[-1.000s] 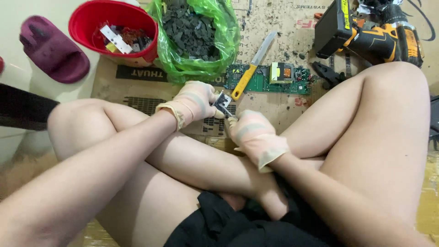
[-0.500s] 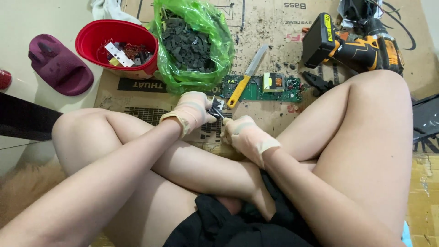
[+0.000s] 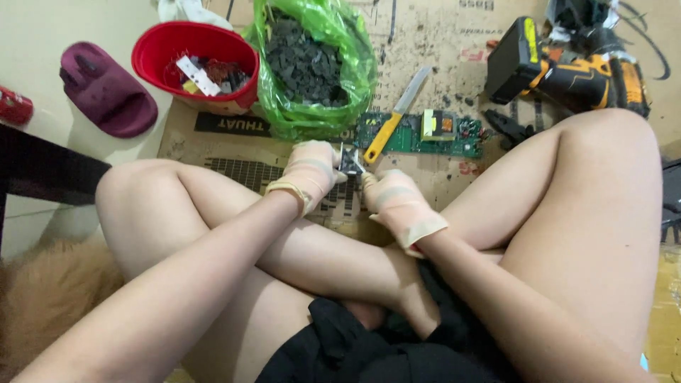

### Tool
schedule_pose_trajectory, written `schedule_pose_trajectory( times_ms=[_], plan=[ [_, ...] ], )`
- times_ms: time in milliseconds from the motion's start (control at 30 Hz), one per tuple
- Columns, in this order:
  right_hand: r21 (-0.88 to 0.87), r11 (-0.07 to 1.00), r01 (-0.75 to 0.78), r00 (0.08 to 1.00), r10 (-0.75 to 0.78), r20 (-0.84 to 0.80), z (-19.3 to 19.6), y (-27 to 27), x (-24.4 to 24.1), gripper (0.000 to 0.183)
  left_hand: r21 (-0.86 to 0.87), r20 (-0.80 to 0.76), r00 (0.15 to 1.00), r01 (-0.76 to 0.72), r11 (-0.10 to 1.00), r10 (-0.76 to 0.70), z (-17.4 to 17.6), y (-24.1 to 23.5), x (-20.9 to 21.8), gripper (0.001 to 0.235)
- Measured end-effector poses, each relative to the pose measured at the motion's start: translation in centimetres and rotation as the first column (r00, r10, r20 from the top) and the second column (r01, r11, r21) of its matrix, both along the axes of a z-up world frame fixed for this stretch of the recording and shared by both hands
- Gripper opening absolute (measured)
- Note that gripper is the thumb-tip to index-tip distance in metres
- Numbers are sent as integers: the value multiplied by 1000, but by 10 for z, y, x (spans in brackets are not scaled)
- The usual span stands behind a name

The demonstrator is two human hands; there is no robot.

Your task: The person sits on the floor and uses a screwdriver to remove screws from a small electronic component. They then use a knife to pry and separate parts of the component, continuing to disassemble it with both tools.

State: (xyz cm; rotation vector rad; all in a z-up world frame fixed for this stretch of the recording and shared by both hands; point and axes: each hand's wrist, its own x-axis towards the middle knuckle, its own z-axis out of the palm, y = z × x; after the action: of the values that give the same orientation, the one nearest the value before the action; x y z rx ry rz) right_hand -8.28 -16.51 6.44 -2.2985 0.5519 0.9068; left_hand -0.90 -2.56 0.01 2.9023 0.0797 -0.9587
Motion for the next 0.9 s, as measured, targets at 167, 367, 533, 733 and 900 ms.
schedule_pose_trajectory(
  times_ms=[167, 367, 533, 733, 900],
  plan=[
    [20, 997, 74, 996, -73, -58, -10, -13, -2, 48, -18, -8, 1000, -3, 1000, 3, 11, -2, -2, 37],
    [101, 982, 157, 982, -144, -119, 22, -11, -4, 53, -85, -31, 1000, -3, 996, 0, 71, -13, -24, 51],
    [-15, 996, -83, 988, 80, -133, 14, -16, 7, 54, -128, -35, 998, -49, 990, 45, 76, -17, -26, 53],
    [-221, 887, -406, 913, 386, -129, 15, -14, 20, 48, -178, -28, 994, -113, 977, 110, 66, -17, -26, 53],
    [-187, 905, -383, 924, 377, -65, 18, -21, 16, 49, -199, -44, 983, -183, 963, 178, 73, -23, -28, 57]
  ],
)
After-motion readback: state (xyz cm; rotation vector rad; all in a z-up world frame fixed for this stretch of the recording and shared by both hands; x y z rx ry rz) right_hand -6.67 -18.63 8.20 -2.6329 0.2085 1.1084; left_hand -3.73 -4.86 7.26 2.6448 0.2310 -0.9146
